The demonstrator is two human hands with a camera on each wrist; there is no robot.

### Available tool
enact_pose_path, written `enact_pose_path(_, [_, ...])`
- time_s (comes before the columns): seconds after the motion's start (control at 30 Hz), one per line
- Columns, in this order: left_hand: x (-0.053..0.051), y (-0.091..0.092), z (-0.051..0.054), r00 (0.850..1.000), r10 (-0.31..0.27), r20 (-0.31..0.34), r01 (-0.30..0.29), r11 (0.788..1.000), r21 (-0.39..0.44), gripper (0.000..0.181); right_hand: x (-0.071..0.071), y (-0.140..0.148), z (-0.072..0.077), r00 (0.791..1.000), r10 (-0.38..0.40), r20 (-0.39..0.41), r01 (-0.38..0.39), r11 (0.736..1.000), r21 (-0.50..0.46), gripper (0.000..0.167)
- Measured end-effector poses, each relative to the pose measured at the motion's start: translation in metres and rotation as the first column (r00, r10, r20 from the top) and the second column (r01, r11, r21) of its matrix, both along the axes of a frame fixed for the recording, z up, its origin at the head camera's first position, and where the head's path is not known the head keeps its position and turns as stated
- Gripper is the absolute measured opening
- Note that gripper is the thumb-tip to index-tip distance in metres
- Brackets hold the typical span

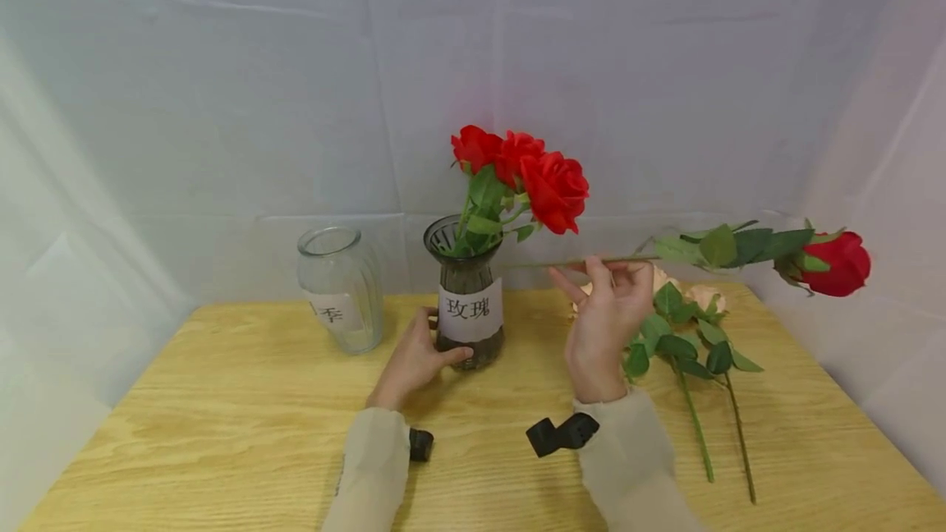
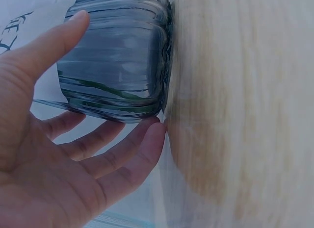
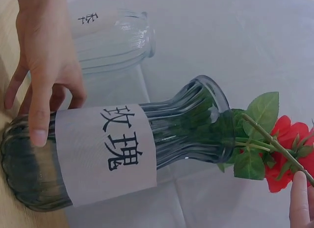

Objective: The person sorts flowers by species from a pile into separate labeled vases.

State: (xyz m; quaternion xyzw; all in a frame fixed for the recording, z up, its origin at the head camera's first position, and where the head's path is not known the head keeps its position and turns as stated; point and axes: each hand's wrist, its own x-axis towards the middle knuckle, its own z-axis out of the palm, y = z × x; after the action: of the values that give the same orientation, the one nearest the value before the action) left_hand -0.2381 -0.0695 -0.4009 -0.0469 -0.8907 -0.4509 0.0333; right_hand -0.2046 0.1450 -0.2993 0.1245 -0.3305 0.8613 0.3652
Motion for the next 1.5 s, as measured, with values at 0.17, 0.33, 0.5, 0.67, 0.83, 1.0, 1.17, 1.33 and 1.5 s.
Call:
enact_pose_path(0.17, [0.0,0.0,0.0,1.0,-0.001,-0.004,0.001,1.0,0.002,0.083,-0.002,-0.004,0.003,1.0,-0.016,-0.02,0.015,1.0,-0.016,0.009])
enact_pose_path(0.33, [0.0,-0.001,0.0,1.0,-0.001,-0.003,0.001,1.0,0.004,0.083,-0.006,-0.012,0.005,0.999,-0.032,-0.034,0.031,0.999,-0.014,0.013])
enact_pose_path(0.5, [0.0,-0.002,-0.001,1.0,-0.01,-0.013,0.01,1.0,0.005,0.083,-0.009,-0.022,0.004,0.998,-0.054,-0.032,0.055,0.998,0.02,0.012])
enact_pose_path(0.67, [0.001,-0.001,-0.001,1.0,-0.019,-0.021,0.019,1.0,0.009,0.082,-0.011,-0.033,0.003,0.997,-0.078,-0.026,0.079,0.996,0.044,0.012])
enact_pose_path(0.83, [-0.001,-0.001,-0.003,1.0,-0.016,-0.021,0.016,1.0,0.001,0.082,-0.013,-0.043,0.0,0.992,-0.122,-0.015,0.123,0.987,0.108,0.014])
enact_pose_path(1.0, [-0.002,-0.001,-0.002,1.0,-0.015,-0.018,0.015,1.0,0.007,0.083,-0.017,-0.05,-0.002,0.991,-0.132,-0.038,0.136,0.979,0.154,0.014])
enact_pose_path(1.17, [0.0,-0.001,-0.001,1.0,-0.011,-0.022,0.011,1.0,0.01,0.082,-0.019,-0.057,-0.003,0.987,-0.143,-0.068,0.155,0.964,0.216,0.015])
enact_pose_path(1.33, [0.001,0.0,-0.001,1.0,-0.004,-0.02,0.005,1.0,0.002,0.081,-0.022,-0.062,-0.003,0.98,-0.179,-0.085,0.197,0.934,0.297,0.014])
enact_pose_path(1.5, [0.0,0.0,-0.002,1.0,0.0,-0.016,0.0,1.0,-0.002,0.082,-0.025,-0.066,-0.003,0.963,-0.255,-0.093,0.27,0.869,0.415,0.011])
